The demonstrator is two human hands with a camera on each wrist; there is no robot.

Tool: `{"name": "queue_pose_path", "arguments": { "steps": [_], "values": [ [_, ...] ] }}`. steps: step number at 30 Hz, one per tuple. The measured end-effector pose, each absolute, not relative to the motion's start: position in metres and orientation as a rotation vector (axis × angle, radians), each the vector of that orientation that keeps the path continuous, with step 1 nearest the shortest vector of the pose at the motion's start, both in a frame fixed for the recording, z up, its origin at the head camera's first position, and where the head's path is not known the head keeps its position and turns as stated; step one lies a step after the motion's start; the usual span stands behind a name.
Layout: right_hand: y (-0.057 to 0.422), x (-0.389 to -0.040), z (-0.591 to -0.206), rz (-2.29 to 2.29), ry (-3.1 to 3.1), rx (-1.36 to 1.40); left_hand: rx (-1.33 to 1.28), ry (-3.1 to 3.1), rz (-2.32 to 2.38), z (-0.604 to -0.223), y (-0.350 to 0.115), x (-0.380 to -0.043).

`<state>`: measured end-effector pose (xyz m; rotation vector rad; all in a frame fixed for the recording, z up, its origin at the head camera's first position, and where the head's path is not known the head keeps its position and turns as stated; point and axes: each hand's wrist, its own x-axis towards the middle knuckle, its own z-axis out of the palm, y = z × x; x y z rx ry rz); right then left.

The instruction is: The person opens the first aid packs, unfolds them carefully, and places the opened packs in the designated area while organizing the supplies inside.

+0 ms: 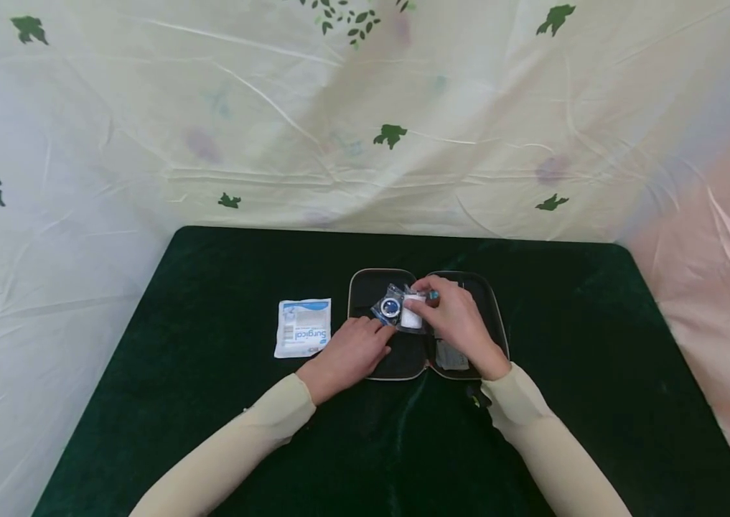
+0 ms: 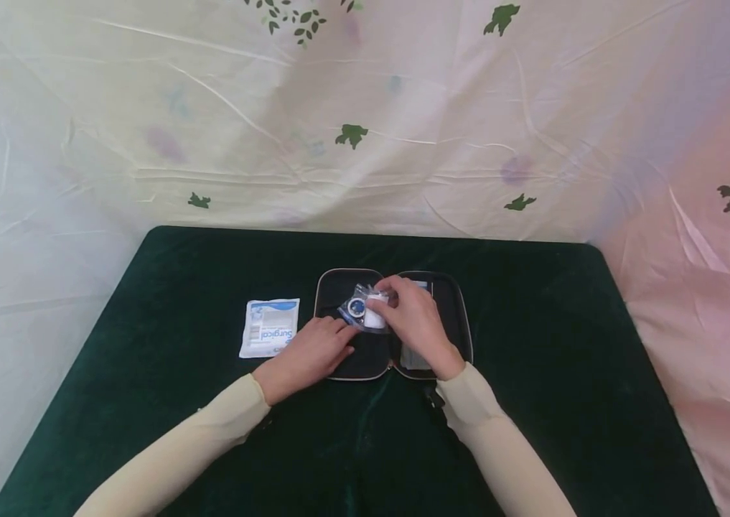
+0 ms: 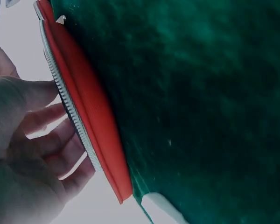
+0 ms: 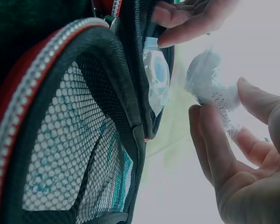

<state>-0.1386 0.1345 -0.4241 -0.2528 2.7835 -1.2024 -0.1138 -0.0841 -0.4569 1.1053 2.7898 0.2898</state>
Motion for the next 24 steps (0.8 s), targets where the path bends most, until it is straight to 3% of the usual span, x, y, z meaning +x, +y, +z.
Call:
{"name": "queue_pose_path", "arguments": {
  "steps": [8, 24],
  "values": [
    [0.130, -0.146, -0.428, -1.225, 2.815, -0.262, 0.962, 2.785, 0.449, -0.465, -0.083, -0.115],
    [0.122, -0.156, -0.442, -1.127, 2.794, -0.322, 0.974, 2.774, 0.743, -0.468, -0.087, -0.117]
  ]
}}
